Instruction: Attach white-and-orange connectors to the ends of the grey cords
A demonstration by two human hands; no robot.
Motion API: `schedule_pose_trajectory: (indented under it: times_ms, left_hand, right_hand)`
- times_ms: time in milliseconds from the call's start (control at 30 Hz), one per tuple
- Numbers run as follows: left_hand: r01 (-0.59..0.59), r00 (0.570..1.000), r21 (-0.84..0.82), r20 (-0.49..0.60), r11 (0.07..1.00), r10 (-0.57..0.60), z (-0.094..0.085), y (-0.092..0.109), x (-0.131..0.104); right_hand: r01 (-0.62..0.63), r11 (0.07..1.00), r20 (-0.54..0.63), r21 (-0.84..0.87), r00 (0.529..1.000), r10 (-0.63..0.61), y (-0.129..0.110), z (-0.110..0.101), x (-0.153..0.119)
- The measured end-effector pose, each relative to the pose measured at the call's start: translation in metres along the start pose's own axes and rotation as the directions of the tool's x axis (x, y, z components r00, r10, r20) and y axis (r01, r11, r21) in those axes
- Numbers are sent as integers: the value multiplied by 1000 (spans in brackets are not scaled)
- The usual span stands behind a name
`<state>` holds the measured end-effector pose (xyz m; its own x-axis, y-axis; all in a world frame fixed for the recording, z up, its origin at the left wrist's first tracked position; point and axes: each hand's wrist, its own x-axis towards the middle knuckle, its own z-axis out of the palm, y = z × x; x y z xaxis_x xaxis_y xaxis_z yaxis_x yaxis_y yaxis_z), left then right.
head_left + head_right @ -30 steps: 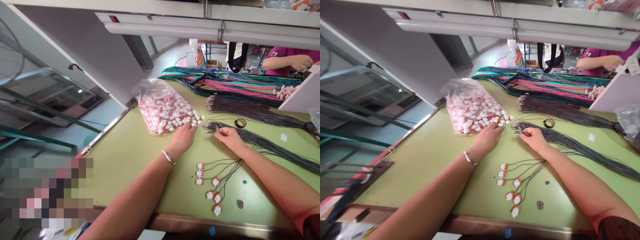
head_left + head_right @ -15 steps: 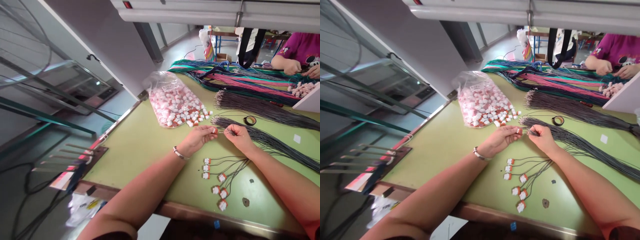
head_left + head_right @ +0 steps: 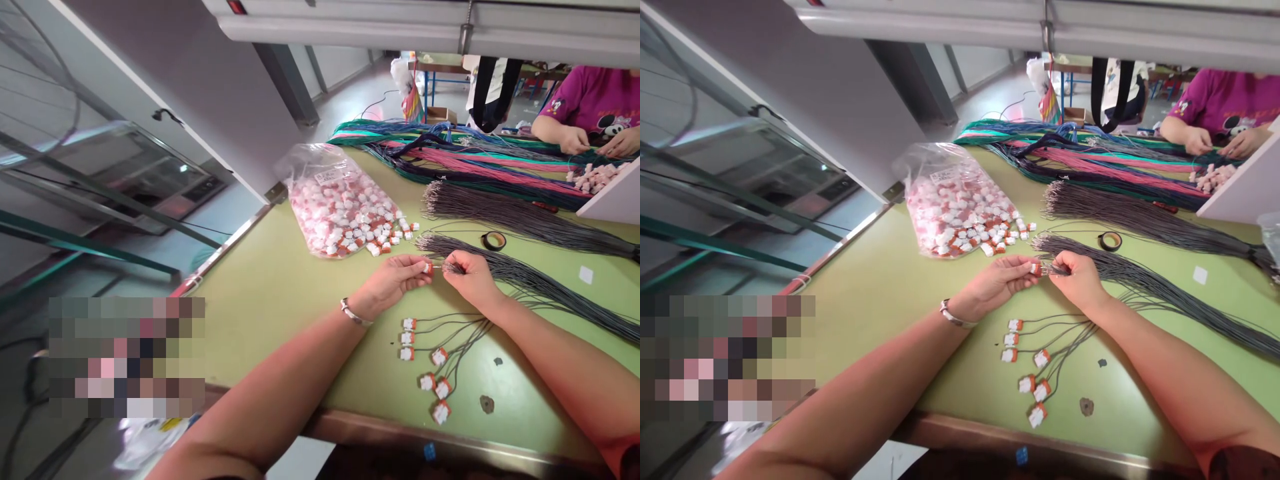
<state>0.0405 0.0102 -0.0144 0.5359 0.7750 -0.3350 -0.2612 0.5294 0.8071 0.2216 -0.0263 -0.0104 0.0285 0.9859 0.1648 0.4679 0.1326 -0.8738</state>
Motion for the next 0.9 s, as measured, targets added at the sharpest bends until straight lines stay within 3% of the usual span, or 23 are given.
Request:
schedule_pose_trajectory:
  times_ms: [100, 233, 367, 500, 600, 800, 900]
  left_hand:
    - [-61, 997, 79, -36, 995, 64, 1, -3, 1]
    - [-176, 979, 251, -53, 952, 195, 3, -6, 4]
    - [-201, 976, 316, -18, 927, 218, 5, -7, 5]
    - [-157, 987, 335, 22, 929, 159, 8, -9, 5]
    - [-180, 983, 292, 16, 939, 183, 10, -11, 6]
    - [-227, 972, 231, -10, 946, 236, 8, -11, 9]
    - [-213, 975, 230, -11, 949, 222, 6, -10, 8]
  right_hand:
    - [31, 998, 9, -45, 999, -31, 1, -1, -1]
    - [37, 999, 106, -26, 994, -34, 4, -5, 2]
    - [31, 999, 180, 21, 983, -34, 8, -9, 6]
    - [32, 999, 194, 12, 981, -33, 13, -11, 7]
    - [16, 999, 223, 36, 974, -24, 14, -11, 8]
    - [-156, 981, 140, 115, 980, 139, 6, -10, 7]
    - [-125, 983, 132, 135, 985, 107, 4, -10, 7]
